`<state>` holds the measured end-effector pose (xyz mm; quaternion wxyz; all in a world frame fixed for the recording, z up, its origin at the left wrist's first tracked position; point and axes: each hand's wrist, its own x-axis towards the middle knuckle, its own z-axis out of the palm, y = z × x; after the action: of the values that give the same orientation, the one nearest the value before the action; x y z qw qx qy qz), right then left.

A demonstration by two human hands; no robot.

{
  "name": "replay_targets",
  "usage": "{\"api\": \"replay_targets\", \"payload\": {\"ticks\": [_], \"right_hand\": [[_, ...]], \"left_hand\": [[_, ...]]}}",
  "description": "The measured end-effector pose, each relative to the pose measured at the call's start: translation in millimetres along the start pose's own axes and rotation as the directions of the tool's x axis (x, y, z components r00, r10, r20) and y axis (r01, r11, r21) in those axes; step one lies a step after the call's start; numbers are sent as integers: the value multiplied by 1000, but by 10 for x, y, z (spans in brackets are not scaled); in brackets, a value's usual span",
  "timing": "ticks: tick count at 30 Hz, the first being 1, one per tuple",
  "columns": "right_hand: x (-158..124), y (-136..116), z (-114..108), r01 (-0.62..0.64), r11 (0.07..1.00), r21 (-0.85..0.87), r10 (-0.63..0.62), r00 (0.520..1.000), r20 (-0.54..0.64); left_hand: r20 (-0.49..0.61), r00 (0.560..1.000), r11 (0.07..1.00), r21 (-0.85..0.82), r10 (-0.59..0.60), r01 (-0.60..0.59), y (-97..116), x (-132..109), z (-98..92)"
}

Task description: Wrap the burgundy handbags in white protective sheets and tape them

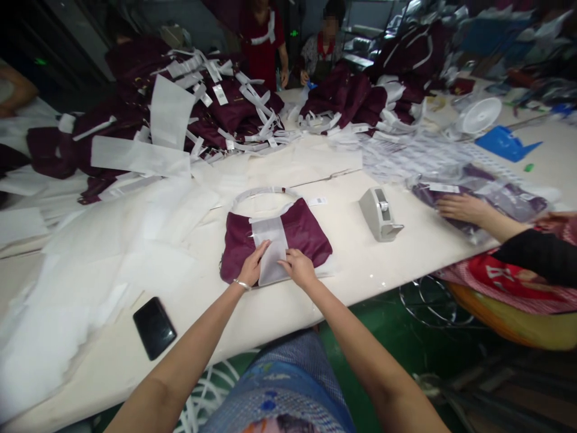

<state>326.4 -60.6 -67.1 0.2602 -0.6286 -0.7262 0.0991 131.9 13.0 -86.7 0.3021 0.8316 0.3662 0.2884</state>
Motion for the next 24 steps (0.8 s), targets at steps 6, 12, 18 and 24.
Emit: {"api": "replay_targets", "payload": {"ticks": [6, 12, 18, 24], "right_hand": [[83, 30, 64, -90, 996, -13, 90, 996, 0], [23, 3, 103, -99, 994, 49, 105, 987, -125], [69, -11, 158, -200, 979, 27, 202, 968, -151], [257, -68, 71, -343, 939, -19, 341, 938, -62]], "left_hand": [[14, 980, 912, -363, -197, 189, 74, -18, -192], [-106, 943, 931, -229, -314, 284, 48, 14, -64], [-259, 877, 912, -195, -404, 362, 35, 90, 80], [-357, 835, 908, -162, -419, 387, 62, 100, 155]]}}
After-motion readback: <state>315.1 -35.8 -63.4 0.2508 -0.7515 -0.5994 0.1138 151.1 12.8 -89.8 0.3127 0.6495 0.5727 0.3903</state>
